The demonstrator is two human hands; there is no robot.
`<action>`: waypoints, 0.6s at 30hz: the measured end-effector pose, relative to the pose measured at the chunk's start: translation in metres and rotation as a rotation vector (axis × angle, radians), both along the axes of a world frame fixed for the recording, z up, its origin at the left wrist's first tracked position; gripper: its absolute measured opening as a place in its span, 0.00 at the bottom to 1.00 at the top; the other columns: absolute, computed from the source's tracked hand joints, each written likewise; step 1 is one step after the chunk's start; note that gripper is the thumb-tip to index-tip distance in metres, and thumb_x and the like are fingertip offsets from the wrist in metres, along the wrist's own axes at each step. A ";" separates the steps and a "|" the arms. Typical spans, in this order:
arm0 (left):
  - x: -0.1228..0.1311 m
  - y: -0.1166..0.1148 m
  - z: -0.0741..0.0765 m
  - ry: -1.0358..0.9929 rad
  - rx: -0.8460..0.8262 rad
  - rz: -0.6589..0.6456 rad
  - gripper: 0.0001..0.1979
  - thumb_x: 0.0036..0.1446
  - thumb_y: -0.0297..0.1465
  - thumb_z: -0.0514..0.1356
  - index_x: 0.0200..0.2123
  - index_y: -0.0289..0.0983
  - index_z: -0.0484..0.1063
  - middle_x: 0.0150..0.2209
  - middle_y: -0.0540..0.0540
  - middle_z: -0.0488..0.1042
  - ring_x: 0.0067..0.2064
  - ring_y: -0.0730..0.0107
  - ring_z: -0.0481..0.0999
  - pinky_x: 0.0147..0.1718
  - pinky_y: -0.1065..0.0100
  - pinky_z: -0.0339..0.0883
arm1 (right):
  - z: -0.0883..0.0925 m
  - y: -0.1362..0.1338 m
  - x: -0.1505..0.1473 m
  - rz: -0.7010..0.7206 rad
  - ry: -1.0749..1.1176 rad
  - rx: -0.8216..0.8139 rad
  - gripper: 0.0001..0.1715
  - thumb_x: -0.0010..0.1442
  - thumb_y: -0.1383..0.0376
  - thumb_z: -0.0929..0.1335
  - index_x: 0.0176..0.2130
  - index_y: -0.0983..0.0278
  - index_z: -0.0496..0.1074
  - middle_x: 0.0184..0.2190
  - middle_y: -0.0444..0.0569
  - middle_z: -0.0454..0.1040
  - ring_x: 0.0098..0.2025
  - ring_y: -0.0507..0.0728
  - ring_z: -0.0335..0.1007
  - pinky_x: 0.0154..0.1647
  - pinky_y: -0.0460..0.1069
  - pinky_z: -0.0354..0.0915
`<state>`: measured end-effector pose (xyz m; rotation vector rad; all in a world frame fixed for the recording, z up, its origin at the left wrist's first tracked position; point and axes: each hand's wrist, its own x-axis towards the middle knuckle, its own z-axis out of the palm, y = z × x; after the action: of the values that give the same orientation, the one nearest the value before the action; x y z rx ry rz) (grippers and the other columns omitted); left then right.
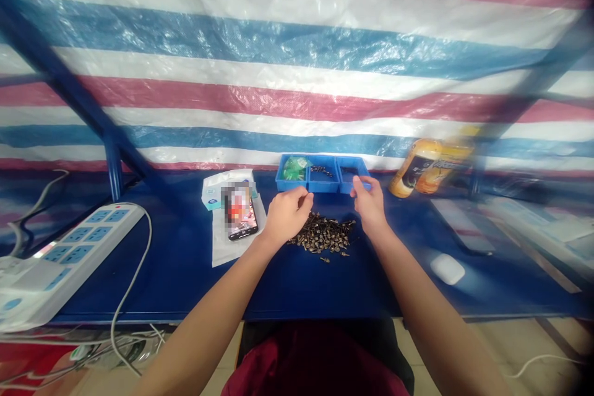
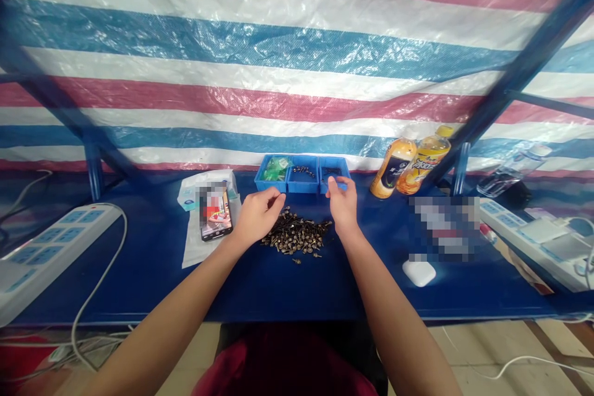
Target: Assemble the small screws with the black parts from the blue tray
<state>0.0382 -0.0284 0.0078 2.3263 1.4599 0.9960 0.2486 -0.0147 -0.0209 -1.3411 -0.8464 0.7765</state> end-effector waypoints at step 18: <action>-0.002 0.002 -0.003 0.124 -0.079 -0.038 0.13 0.66 0.39 0.52 0.35 0.43 0.73 0.34 0.51 0.80 0.34 0.64 0.76 0.29 0.67 0.56 | 0.014 -0.017 0.029 0.825 -0.875 -0.244 0.13 0.56 0.58 0.70 0.40 0.57 0.82 0.40 0.47 0.81 0.41 0.59 0.75 0.42 0.52 0.68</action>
<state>0.0363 -0.0266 0.0052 2.3873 1.4648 0.7832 0.2779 -0.0317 -0.0069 -1.5602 -2.1374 0.9248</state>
